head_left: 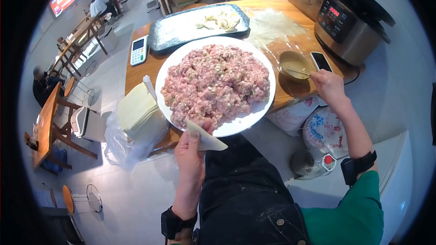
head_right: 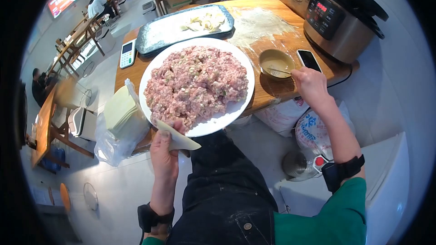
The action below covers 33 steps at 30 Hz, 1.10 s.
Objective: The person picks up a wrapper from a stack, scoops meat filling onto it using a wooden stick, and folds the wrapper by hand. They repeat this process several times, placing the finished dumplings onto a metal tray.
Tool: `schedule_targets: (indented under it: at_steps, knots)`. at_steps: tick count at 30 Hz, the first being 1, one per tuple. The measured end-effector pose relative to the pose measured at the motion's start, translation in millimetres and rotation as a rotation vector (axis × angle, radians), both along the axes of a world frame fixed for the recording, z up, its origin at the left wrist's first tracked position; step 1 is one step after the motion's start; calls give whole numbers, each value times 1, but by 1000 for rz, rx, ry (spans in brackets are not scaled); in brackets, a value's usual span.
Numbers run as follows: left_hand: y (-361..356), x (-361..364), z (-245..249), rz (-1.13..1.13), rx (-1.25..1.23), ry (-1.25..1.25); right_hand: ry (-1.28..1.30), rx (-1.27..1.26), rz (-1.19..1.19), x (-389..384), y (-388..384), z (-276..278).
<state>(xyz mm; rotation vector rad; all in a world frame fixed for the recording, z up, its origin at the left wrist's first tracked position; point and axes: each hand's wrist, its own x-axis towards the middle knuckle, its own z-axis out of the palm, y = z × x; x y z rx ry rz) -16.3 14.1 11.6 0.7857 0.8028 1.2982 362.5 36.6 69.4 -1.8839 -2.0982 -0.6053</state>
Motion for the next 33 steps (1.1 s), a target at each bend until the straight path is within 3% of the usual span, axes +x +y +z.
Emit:
schedule_targets:
  at_steps: [2,4,5,7,9,11,16,18,19,21,24,26,28,29,30,31,32,33]
  knots:
    - [-3,2,-4,11,16,38,-62,-135,-18,0,7,-8]
    - [-6,4,-1,-60,50,105,214,110,19,-20,5,-3]
    - [-6,4,1,-55,47,146,472,30,-39,-38,0,5]
    - [-7,6,2,-54,46,176,990,-178,110,-73,-13,3]
    - [-6,9,1,-80,57,201,1146,-323,321,-113,-30,-13]
    - [-7,10,-1,-96,86,224,1109,-469,443,-149,-41,-16]
    - [-10,6,-3,-56,56,278,1312,-580,289,-167,-36,-37]
    - [-14,6,-7,-55,-58,10,1366,-568,226,-176,-44,-41]
    - [-15,8,-8,-53,-64,6,1344,-545,296,-186,-51,-44]
    - [-14,14,-10,-31,-146,-548,1378,-517,378,-207,-59,-54]
    - [-18,20,-16,-19,-225,-703,1524,-476,344,-232,-63,-67]
    - [-18,19,-17,-48,-254,-764,1736,-286,377,-236,-62,-75]
    - [-18,20,-19,-23,-154,-811,1702,-203,386,-237,-60,-76]
    - [-17,19,-19,-25,-154,-811,1693,-152,455,-236,-57,-74]
    - [-16,18,-19,-42,-99,-637,1681,-102,522,-235,-55,-71]
    - [-15,16,-19,-59,-44,-462,1680,-100,520,-232,-54,-67]
    - [-16,16,-18,-61,-46,-464,1671,-180,510,-228,-53,-62]
    - [-17,15,-15,-13,-1,-156,1660,-258,499,-224,-51,-57]
